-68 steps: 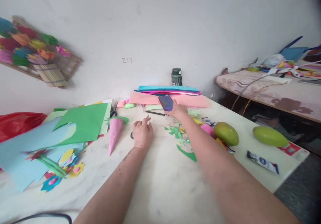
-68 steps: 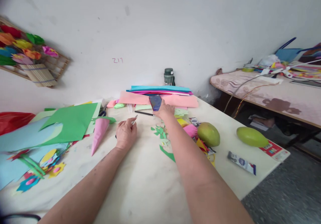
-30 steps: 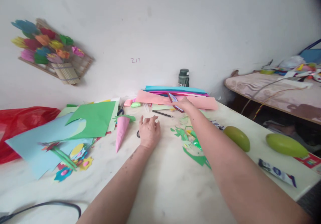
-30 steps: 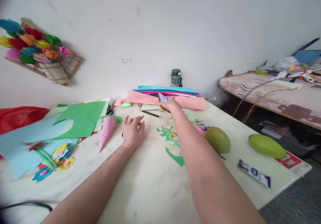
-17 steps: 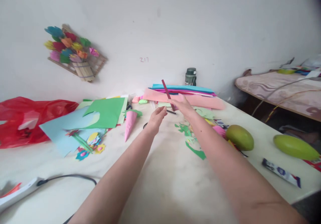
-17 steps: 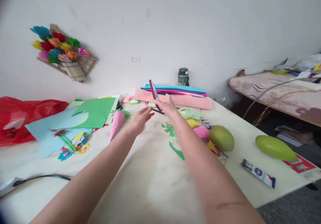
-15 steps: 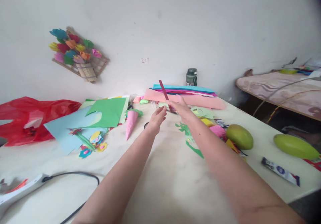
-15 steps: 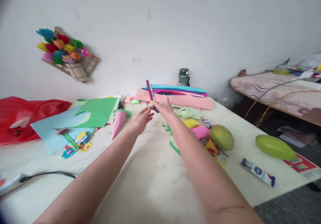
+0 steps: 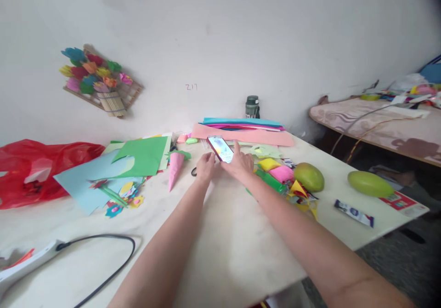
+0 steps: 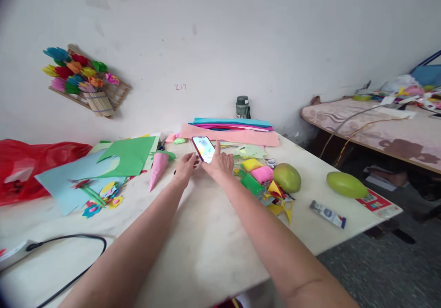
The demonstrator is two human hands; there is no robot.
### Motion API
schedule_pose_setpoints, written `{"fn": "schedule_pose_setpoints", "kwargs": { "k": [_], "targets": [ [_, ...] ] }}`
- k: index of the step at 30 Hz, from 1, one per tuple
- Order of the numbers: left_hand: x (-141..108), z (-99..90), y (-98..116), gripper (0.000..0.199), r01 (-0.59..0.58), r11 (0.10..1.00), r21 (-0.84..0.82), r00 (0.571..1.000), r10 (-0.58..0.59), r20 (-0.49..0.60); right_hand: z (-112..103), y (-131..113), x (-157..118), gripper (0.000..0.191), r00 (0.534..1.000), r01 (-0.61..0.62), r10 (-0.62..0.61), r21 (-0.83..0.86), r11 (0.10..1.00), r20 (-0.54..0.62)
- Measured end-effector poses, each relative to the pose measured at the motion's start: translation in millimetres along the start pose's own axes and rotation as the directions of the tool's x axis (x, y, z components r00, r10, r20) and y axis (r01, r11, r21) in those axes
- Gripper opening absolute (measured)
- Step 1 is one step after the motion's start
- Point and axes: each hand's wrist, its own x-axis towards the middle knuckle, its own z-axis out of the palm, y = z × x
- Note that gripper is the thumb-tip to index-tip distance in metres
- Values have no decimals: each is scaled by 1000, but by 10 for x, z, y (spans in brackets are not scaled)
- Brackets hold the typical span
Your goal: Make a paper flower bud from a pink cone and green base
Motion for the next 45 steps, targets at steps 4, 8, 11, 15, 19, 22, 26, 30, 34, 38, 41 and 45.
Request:
{"fn": "schedule_pose_setpoints", "kwargs": {
  "k": [4,8,11,15,19,22,26,30,34,38,41,45],
  "targets": [
    [-39,-27,37,27,-28,932,361,994,65,-90,96,71,58,84,1000,-12,12,-85,996,-1],
    [-95,-95,42,27,-86,754,651,977,191,-92,159,68,169,80,999,-19,14,-135,991,-36],
    [-115,-146,-12,29,-119,658,744,976,215,-33,200,43,261,77,999,-22,15,-153,988,-42],
    [-117,-247,-29,31,-174,569,803,957,291,2,304,25,362,75,999,-25,18,-177,984,-42],
    [-84,-419,24,33,-184,541,820,925,378,-41,378,21,447,75,997,-52,42,-187,981,-59],
    [-37,-552,16,34,-161,567,808,915,393,-93,302,61,509,78,996,-86,83,-189,978,-28],
    [11,-654,-57,34,-62,642,764,869,411,-276,82,230,570,48,999,9,-14,-162,987,-32],
    [25,-677,-139,36,-32,706,708,828,415,-377,2,435,555,45,987,157,-157,-187,970,14],
    [46,-687,-242,38,-27,725,688,823,407,-397,104,529,455,50,967,254,-240,-252,934,86],
    [60,-681,-298,38,3,724,690,811,402,-425,192,520,364,46,949,315,-308,-315,895,73],
    [50,-662,-283,35,-2,717,697,811,409,-419,216,500,334,44,940,336,-336,-347,876,63],
    [43,-658,-274,34,-5,710,704,823,403,-400,228,496,324,45,941,336,-329,-359,871,84]
  ]
}}
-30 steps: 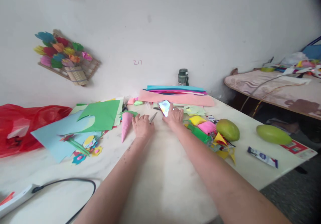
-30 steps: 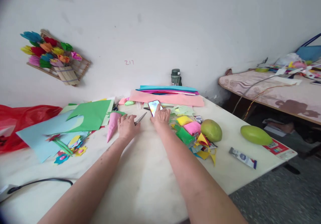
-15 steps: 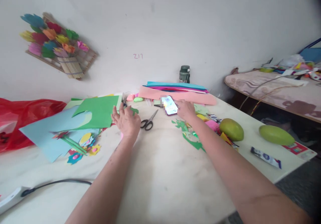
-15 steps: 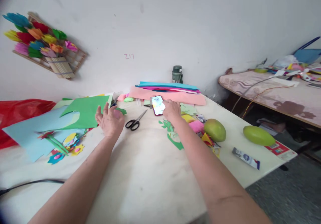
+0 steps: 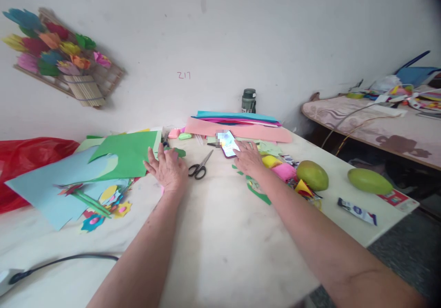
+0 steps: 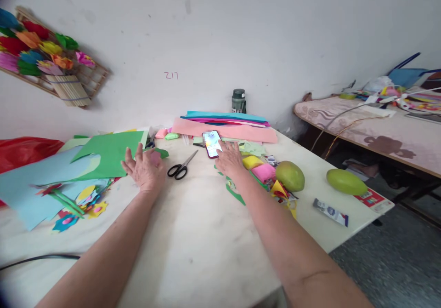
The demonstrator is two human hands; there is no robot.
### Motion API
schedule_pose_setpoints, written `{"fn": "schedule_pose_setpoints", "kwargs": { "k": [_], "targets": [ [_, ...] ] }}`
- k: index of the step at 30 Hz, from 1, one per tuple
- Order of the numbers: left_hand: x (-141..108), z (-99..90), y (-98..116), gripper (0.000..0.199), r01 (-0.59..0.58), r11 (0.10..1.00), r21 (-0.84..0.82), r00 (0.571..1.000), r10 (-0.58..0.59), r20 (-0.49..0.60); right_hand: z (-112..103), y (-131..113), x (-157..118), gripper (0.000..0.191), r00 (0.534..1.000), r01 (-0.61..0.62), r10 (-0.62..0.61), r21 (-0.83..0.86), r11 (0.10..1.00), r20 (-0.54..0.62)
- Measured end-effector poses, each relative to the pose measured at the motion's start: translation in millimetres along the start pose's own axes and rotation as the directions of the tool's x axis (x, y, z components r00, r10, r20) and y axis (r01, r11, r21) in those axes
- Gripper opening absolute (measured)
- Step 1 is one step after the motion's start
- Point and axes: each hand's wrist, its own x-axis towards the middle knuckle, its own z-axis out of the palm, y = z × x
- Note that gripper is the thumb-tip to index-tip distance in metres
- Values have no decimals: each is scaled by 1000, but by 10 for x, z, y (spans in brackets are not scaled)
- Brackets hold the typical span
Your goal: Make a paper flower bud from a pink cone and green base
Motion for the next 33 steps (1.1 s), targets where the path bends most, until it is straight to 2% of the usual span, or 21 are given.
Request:
{"fn": "schedule_pose_setpoints", "kwargs": {
  "k": [6,19,24,28,33],
  "targets": [
    [11,27,-56,37,33,999,0,999,-33,14,0,3,-8,46,1000,8,-8,-1,1000,-1],
    [26,9,-49,38,69,998,2,997,-69,44,-26,-39,-28,42,998,60,-61,-48,997,-22],
    [26,6,-46,39,73,997,7,996,-73,48,18,-53,-40,43,998,58,-59,-19,998,-39],
    [30,0,-42,38,87,996,2,994,-87,60,25,-47,-28,43,998,20,-19,14,1000,-65],
    [32,2,-45,38,88,996,14,994,-89,59,-92,-3,19,39,994,-79,85,86,993,-74]
  ]
}}
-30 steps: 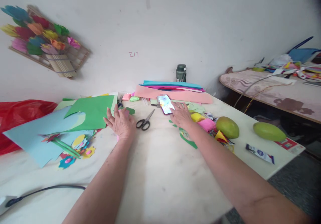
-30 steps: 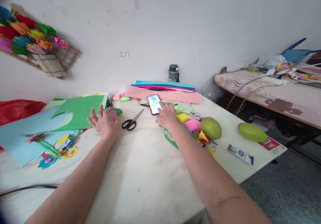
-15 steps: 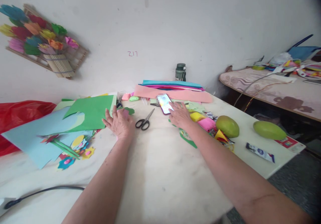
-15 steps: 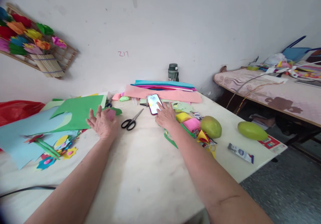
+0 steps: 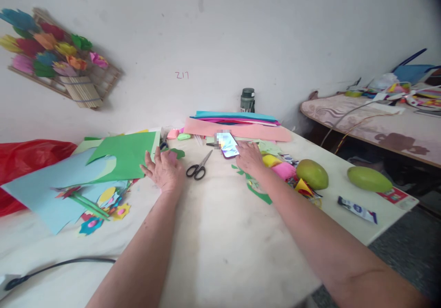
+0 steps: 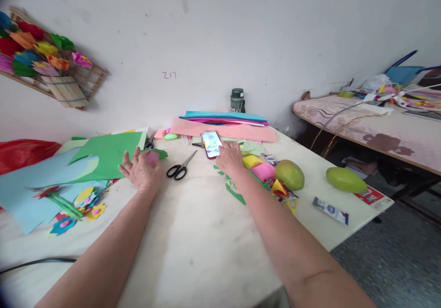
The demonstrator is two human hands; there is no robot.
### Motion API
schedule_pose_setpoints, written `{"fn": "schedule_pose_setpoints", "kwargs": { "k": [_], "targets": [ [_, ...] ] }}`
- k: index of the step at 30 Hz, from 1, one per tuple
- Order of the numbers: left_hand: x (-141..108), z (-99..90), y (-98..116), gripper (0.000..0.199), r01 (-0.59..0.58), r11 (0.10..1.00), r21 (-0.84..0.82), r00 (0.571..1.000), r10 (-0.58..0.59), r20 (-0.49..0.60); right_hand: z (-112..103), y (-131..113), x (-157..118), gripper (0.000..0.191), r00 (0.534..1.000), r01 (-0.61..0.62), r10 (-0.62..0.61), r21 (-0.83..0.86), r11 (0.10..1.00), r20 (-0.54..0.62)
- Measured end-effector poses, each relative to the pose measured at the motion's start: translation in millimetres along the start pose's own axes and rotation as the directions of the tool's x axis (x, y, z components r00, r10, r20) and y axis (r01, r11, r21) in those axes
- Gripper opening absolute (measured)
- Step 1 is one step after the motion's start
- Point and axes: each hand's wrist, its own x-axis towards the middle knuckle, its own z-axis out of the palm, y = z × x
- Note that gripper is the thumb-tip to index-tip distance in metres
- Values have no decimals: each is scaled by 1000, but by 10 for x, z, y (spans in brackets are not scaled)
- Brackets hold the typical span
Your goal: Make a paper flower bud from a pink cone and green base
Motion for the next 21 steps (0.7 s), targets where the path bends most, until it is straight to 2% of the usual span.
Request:
{"fn": "schedule_pose_setpoints", "kwargs": {
  "k": [5,12,17,21],
  "targets": [
    [-5,7,4,39,1,1000,-6,1000,-1,-8,-159,61,114,29,987,-149,148,5,989,70],
    [-5,7,-5,38,-6,1000,-18,1000,5,-22,-249,88,271,25,941,-336,330,119,934,71],
    [3,-12,-2,39,-22,1000,-11,1000,22,-18,-240,59,335,39,938,-346,346,141,927,30],
    [8,-5,-16,38,-32,999,-5,999,32,-30,-204,94,287,32,958,-287,287,126,950,24]
  ]
}}
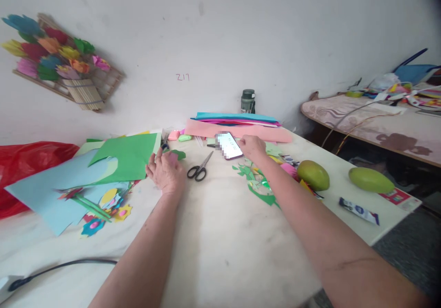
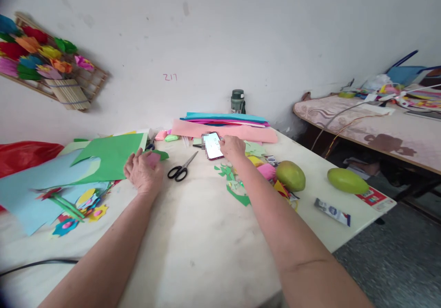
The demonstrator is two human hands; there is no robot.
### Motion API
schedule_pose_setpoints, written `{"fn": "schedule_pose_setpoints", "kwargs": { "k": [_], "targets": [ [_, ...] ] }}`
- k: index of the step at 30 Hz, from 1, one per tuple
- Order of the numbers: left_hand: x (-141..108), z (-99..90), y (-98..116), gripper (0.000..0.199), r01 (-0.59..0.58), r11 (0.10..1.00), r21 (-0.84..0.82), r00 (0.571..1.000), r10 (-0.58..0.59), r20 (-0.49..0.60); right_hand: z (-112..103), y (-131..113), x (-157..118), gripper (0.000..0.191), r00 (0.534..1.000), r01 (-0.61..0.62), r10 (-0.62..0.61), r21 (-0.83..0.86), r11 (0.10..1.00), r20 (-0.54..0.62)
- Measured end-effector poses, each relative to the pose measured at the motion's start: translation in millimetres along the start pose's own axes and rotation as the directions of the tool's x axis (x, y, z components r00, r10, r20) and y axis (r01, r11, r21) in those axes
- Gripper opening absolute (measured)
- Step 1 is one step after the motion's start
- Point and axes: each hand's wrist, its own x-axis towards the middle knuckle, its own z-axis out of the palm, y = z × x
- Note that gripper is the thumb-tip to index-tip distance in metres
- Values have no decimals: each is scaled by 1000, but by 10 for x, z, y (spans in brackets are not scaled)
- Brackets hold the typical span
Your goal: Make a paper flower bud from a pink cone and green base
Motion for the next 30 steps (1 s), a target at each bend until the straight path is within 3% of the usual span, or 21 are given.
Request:
{"fn": "schedule_pose_setpoints", "kwargs": {
  "k": [7,18,22,30],
  "targets": [
    [-9,1,12,37,-18,1000,8,1000,18,-13,37,107,-53,37,990,124,-121,-31,992,72],
    [-17,-2,35,36,-18,1000,-8,1000,18,-5,52,13,-96,64,967,115,-109,-13,993,232],
    [-16,-4,41,37,-21,1000,-4,1000,21,-3,155,-31,-111,80,962,129,-118,-31,991,245],
    [-15,-7,39,38,-9,1000,-3,1000,9,14,214,-215,-144,102,973,49,-22,-113,992,229]
  ]
}}
